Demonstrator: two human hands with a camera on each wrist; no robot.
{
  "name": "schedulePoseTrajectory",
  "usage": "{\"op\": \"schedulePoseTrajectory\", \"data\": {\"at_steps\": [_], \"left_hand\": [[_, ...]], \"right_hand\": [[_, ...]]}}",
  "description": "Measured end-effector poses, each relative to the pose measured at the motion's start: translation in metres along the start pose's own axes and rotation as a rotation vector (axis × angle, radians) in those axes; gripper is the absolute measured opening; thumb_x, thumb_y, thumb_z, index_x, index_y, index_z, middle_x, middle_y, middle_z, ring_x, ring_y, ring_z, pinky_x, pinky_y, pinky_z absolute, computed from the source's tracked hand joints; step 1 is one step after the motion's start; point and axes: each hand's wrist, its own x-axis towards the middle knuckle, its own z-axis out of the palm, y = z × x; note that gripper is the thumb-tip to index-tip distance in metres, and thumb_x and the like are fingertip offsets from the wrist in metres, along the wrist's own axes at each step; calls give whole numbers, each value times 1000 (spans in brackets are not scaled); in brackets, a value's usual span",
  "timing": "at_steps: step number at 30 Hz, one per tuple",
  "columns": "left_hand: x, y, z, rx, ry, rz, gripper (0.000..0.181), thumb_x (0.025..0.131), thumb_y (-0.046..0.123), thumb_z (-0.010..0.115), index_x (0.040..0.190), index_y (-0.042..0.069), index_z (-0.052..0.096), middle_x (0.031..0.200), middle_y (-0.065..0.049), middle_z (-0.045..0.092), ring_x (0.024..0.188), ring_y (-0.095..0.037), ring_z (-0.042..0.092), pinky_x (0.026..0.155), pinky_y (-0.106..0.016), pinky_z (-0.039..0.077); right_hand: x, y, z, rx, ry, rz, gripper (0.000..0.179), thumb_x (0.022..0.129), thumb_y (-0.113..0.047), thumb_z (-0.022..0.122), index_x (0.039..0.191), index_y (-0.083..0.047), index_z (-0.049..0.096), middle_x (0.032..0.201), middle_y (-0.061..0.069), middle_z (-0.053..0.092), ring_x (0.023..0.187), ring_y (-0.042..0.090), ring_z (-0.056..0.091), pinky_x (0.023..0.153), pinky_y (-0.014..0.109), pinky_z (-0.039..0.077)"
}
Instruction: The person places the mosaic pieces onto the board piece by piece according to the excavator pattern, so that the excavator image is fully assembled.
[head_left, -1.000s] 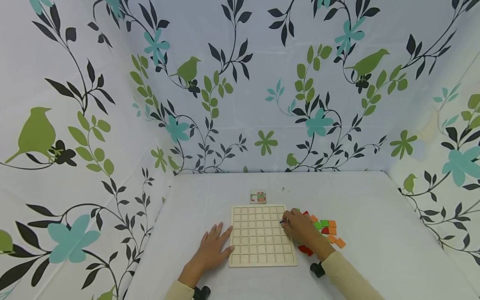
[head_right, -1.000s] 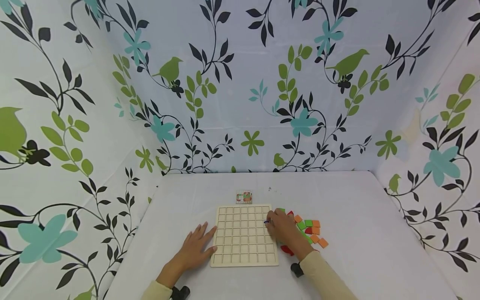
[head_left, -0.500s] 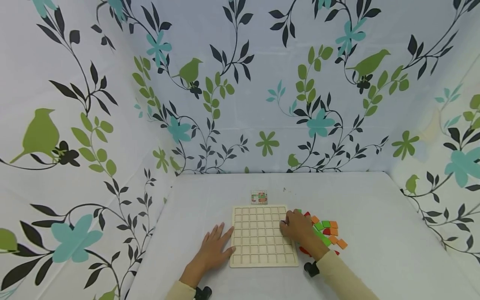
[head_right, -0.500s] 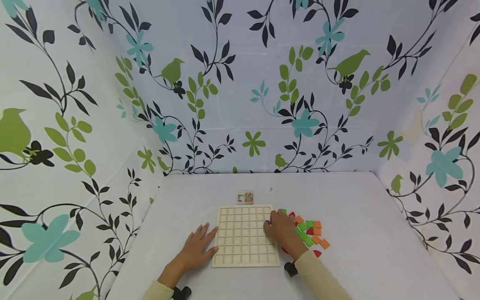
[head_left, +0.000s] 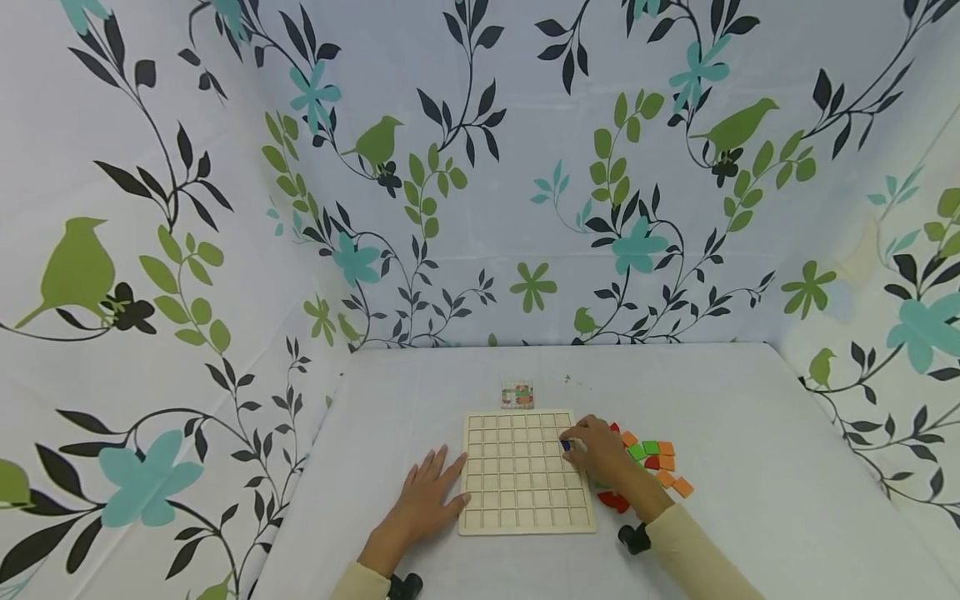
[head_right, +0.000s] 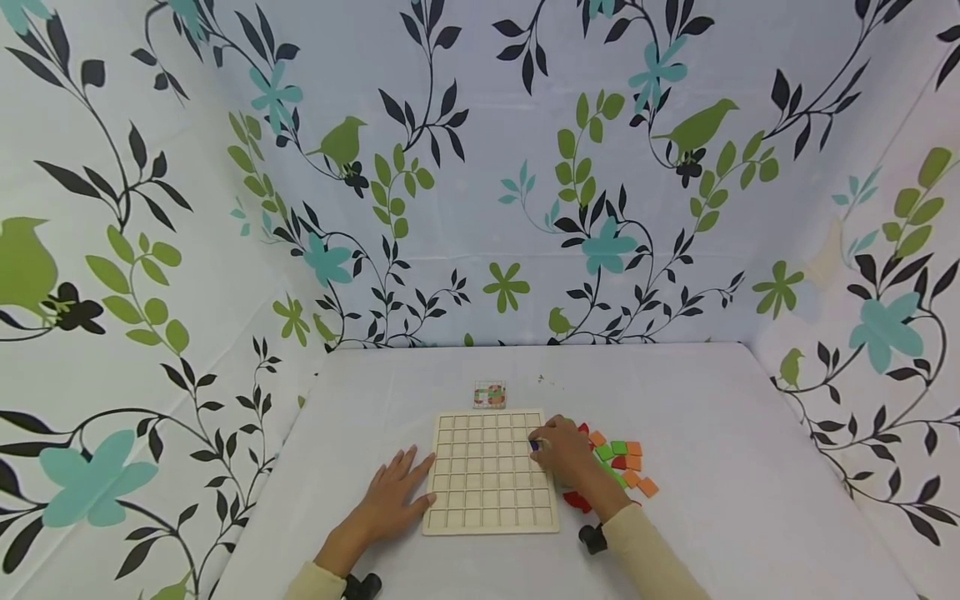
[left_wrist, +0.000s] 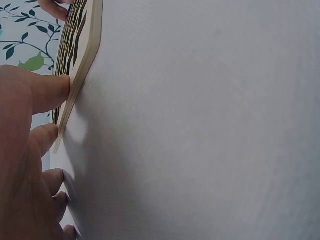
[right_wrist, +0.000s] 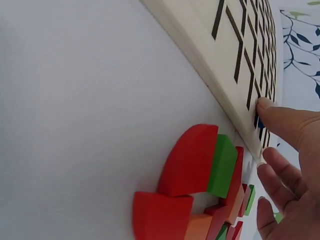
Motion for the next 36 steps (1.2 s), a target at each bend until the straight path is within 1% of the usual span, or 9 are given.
{"op": "schedulePoseTrajectory", "data": {"at_steps": [5, 7, 10, 14, 20, 28, 36], "left_hand": [[0, 0, 0, 5, 0, -2, 68, 104, 47, 60, 163, 18, 43, 171, -24, 27, 159, -48, 21, 124, -73, 17], [0, 1, 0, 9, 1, -7, 68, 104, 47, 60, 163, 18, 43, 172, -23, 27, 159, -48, 21, 124, -73, 17], [0, 2, -1, 12, 5, -7, 67, 104, 47, 60, 162, 18, 44, 171, -24, 28, 159, -48, 22, 124, -73, 17], [0, 2, -1, 6, 6, 1, 67, 103, 46, 61, 162, 16, 44, 171, -25, 29, 158, -49, 23, 123, -74, 18], [0, 1, 0, -2, 4, -1, 68, 103, 45, 61, 162, 16, 44, 171, -25, 28, 158, -49, 23, 123, -73, 17], [1, 1, 1, 3, 4, -4, 68, 103, 47, 60, 162, 17, 44, 171, -24, 28, 159, -48, 22, 124, -73, 17], [1, 1, 2, -2, 3, -16, 67, 104, 46, 60, 163, 19, 43, 172, -22, 26, 160, -46, 20, 125, -71, 16]], "right_hand": [[-1, 5, 2, -15, 27, -49, 27, 96, -26, 80, 122, -21, 79, 121, 6, 65, 111, 25, 59, 95, 47, 56], [-1, 5, 2, -22, 38, -69, 26, 96, -25, 81, 121, -21, 80, 119, 6, 65, 108, 25, 60, 93, 47, 57], [-2, 5, 2, -34, 47, -82, 25, 95, -27, 81, 119, -19, 80, 116, 5, 66, 108, 24, 61, 94, 47, 57], [-2, 6, 2, -44, 60, -89, 24, 95, -28, 81, 117, -17, 79, 114, 3, 67, 110, 24, 62, 96, 47, 55], [-3, 8, 4, -28, 80, -90, 24, 95, -26, 82, 116, -18, 79, 111, 1, 66, 103, 20, 61, 92, 44, 58], [-2, 10, 5, -24, 57, -51, 21, 95, -25, 81, 115, -19, 78, 112, 3, 65, 101, 20, 60, 91, 43, 57], [-5, 8, -1, -22, 54, -71, 21, 96, -24, 80, 116, -18, 78, 110, 2, 64, 97, 19, 59, 86, 42, 56]]}}
